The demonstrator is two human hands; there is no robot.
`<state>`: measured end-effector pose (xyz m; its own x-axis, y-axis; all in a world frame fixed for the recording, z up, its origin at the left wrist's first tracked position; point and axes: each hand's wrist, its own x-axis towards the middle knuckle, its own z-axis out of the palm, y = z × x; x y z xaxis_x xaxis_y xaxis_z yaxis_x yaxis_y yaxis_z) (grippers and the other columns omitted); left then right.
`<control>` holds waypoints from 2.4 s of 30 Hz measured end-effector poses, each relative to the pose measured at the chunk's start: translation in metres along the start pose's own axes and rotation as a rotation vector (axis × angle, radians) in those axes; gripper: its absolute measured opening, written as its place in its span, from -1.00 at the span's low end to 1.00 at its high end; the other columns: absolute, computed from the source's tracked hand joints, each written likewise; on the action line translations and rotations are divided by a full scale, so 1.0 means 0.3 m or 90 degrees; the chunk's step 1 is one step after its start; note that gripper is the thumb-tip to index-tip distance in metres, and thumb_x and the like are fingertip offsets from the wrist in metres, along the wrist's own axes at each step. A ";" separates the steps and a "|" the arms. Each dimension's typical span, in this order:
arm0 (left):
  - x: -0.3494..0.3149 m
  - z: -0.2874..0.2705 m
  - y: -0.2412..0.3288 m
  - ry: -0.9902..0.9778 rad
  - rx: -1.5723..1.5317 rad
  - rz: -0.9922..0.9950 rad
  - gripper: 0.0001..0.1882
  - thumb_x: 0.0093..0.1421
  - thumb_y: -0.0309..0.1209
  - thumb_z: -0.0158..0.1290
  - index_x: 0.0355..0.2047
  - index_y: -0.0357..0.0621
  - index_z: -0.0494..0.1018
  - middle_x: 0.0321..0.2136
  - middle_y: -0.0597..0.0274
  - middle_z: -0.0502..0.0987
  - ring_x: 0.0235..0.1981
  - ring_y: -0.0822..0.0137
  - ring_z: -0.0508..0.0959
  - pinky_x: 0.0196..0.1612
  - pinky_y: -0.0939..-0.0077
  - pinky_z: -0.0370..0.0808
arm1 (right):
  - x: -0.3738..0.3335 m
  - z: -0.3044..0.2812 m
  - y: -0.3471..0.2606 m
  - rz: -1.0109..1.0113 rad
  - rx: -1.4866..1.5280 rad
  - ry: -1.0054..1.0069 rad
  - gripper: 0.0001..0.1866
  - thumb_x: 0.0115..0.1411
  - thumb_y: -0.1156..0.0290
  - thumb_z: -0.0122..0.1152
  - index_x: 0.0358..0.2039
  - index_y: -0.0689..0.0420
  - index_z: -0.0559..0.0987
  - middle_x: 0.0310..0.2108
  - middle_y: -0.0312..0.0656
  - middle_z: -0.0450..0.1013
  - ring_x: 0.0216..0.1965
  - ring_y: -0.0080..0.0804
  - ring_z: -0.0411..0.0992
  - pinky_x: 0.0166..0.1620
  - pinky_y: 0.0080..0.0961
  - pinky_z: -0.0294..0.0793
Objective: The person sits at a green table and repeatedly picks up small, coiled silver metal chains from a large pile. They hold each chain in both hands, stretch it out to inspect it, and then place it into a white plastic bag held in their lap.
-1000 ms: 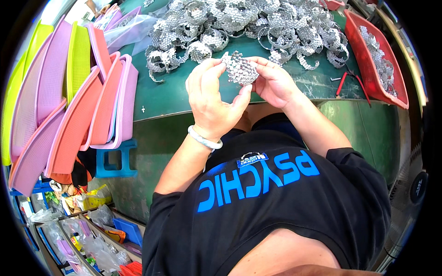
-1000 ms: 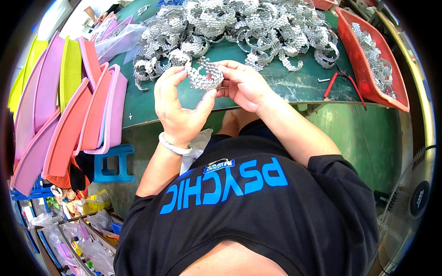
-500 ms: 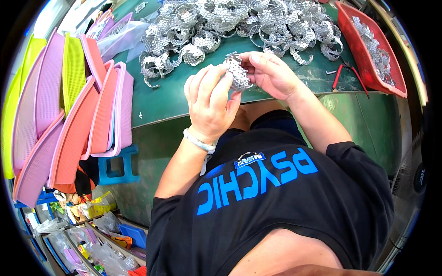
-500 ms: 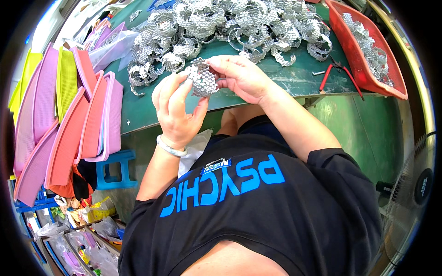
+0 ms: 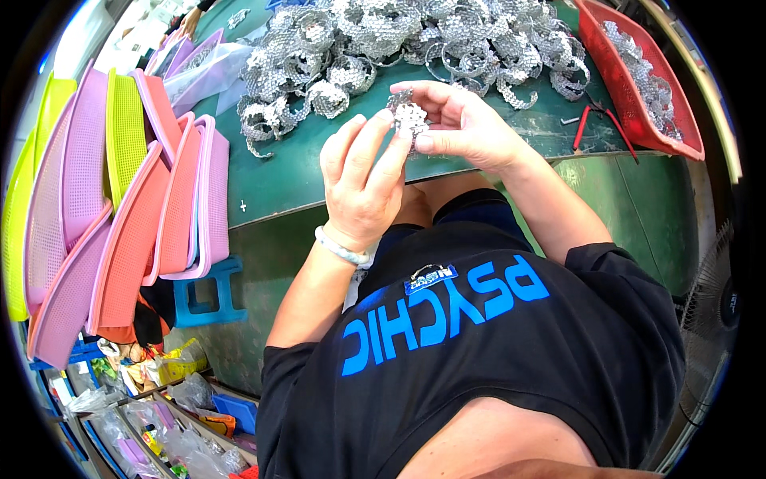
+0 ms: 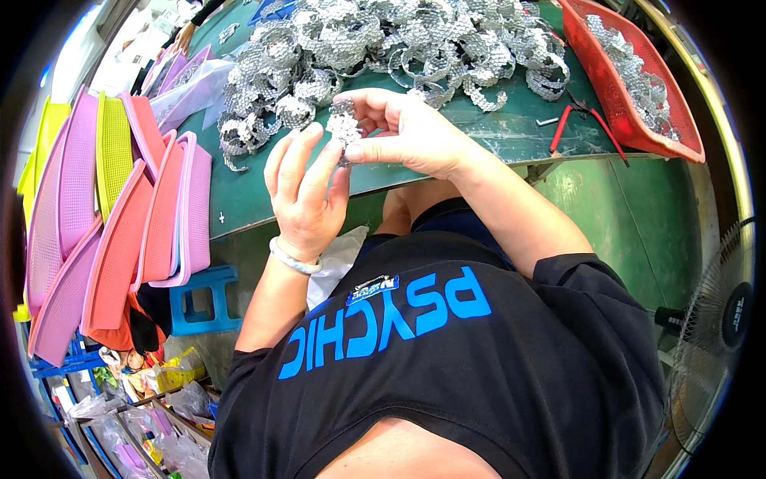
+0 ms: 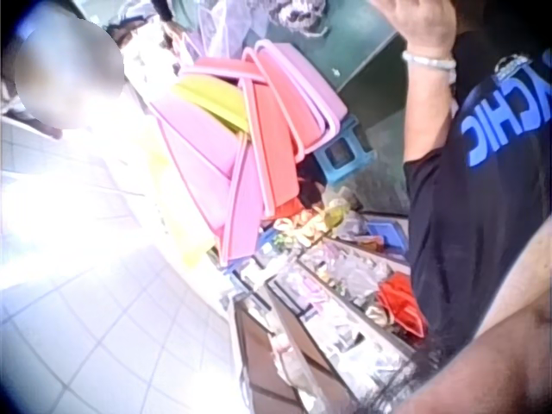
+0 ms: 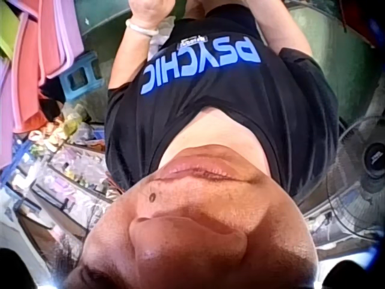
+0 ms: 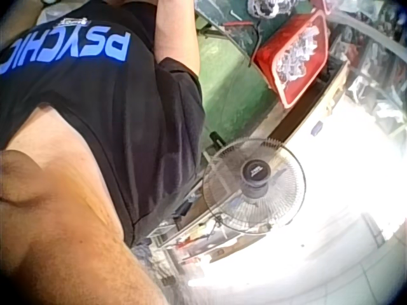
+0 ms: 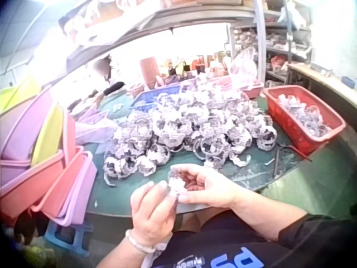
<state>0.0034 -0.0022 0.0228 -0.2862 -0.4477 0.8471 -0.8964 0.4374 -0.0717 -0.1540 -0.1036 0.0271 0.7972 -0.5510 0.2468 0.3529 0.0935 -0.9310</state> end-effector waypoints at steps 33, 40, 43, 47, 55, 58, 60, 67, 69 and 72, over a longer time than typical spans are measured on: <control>-0.073 0.068 -0.024 -0.063 -0.682 -0.577 -0.49 0.03 -0.43 0.18 0.01 -0.19 0.32 -0.02 0.13 0.29 -0.06 0.35 0.37 -0.11 0.52 0.39 | 0.000 0.026 0.025 -0.066 0.040 0.058 -0.34 0.01 0.55 0.24 0.13 0.19 0.20 -0.03 -0.21 0.31 -0.02 -0.48 0.32 0.03 -0.53 0.33; -0.032 0.049 -0.006 -0.023 -0.740 -0.644 -0.53 0.03 -0.47 0.18 -0.07 -0.32 0.28 -0.11 0.14 0.35 -0.16 0.41 0.41 -0.17 0.56 0.41 | -0.004 0.024 0.027 -0.036 0.064 0.082 -0.39 0.06 0.48 0.22 0.12 0.21 0.21 -0.05 -0.21 0.34 -0.03 -0.48 0.33 0.02 -0.53 0.34; -0.017 0.038 0.003 -0.017 -0.751 -0.653 -0.52 0.04 -0.47 0.18 -0.06 -0.33 0.26 -0.15 0.13 0.38 -0.22 0.43 0.43 -0.18 0.57 0.42 | -0.002 0.025 0.033 -0.046 0.059 0.086 -0.40 0.07 0.46 0.20 0.11 0.22 0.22 -0.06 -0.20 0.35 -0.06 -0.49 0.34 0.00 -0.53 0.35; -0.006 0.033 0.009 -0.004 -0.755 -0.673 -0.53 0.05 -0.46 0.17 -0.07 -0.35 0.25 -0.16 0.12 0.38 -0.25 0.43 0.44 -0.19 0.59 0.42 | 0.001 0.021 0.042 -0.050 0.063 0.080 -0.43 0.10 0.42 0.18 0.10 0.23 0.23 -0.08 -0.19 0.37 -0.10 -0.50 0.35 -0.06 -0.55 0.38; -0.003 0.039 0.015 0.015 -0.729 -0.683 -0.61 0.06 -0.46 0.16 -0.16 -0.33 0.28 -0.20 0.14 0.39 -0.24 0.45 0.42 -0.20 0.60 0.41 | -0.002 0.017 0.055 -0.003 0.083 0.111 -0.46 0.14 0.31 0.15 0.08 0.26 0.24 -0.11 -0.23 0.38 -0.16 -0.53 0.38 -0.17 -0.57 0.40; -0.003 0.039 0.016 0.025 -0.719 -0.688 -0.62 0.05 -0.45 0.17 -0.18 -0.31 0.28 -0.22 0.16 0.40 -0.24 0.46 0.41 -0.19 0.59 0.39 | -0.004 0.019 0.060 0.007 0.139 0.115 -0.54 0.17 0.29 0.12 0.03 0.23 0.30 -0.16 -0.24 0.40 -0.19 -0.51 0.39 -0.18 -0.54 0.40; -0.006 0.040 0.014 0.030 -0.708 -0.687 -0.61 0.04 -0.43 0.18 -0.19 -0.30 0.29 -0.23 0.18 0.42 -0.24 0.48 0.41 -0.17 0.59 0.37 | -0.005 0.018 0.063 0.020 0.177 0.109 -0.60 0.19 0.28 0.08 -0.02 0.21 0.33 -0.19 -0.24 0.41 -0.20 -0.50 0.40 -0.18 -0.52 0.41; -0.007 0.039 0.016 0.053 -0.682 -0.692 -0.64 0.01 -0.40 0.21 -0.24 -0.26 0.33 -0.25 0.21 0.46 -0.25 0.52 0.41 -0.14 0.60 0.31 | -0.005 0.003 0.078 0.057 0.294 0.063 -0.70 0.23 0.28 0.01 -0.11 0.20 0.40 -0.19 -0.19 0.42 -0.22 -0.44 0.42 -0.18 -0.47 0.43; -0.007 0.038 0.017 0.058 -0.678 -0.697 -0.65 0.01 -0.41 0.21 -0.25 -0.26 0.33 -0.25 0.20 0.46 -0.25 0.52 0.41 -0.13 0.60 0.31 | -0.006 0.001 0.081 0.064 0.312 0.056 -0.70 0.23 0.28 0.00 -0.12 0.21 0.41 -0.19 -0.18 0.43 -0.22 -0.43 0.42 -0.19 -0.46 0.43; -0.007 0.037 0.015 0.063 -0.672 -0.701 -0.64 0.00 -0.41 0.22 -0.26 -0.26 0.33 -0.24 0.18 0.46 -0.24 0.51 0.41 -0.13 0.59 0.31 | -0.007 0.001 0.084 0.075 0.325 0.055 -0.70 0.24 0.27 -0.01 -0.12 0.21 0.41 -0.19 -0.16 0.43 -0.23 -0.40 0.43 -0.19 -0.45 0.44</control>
<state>-0.0039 -0.0080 0.0147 0.4009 -0.8784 0.2601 0.0138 0.2897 0.9570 -0.1466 -0.0998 0.0031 0.8102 -0.5765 0.1062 0.4743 0.5383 -0.6966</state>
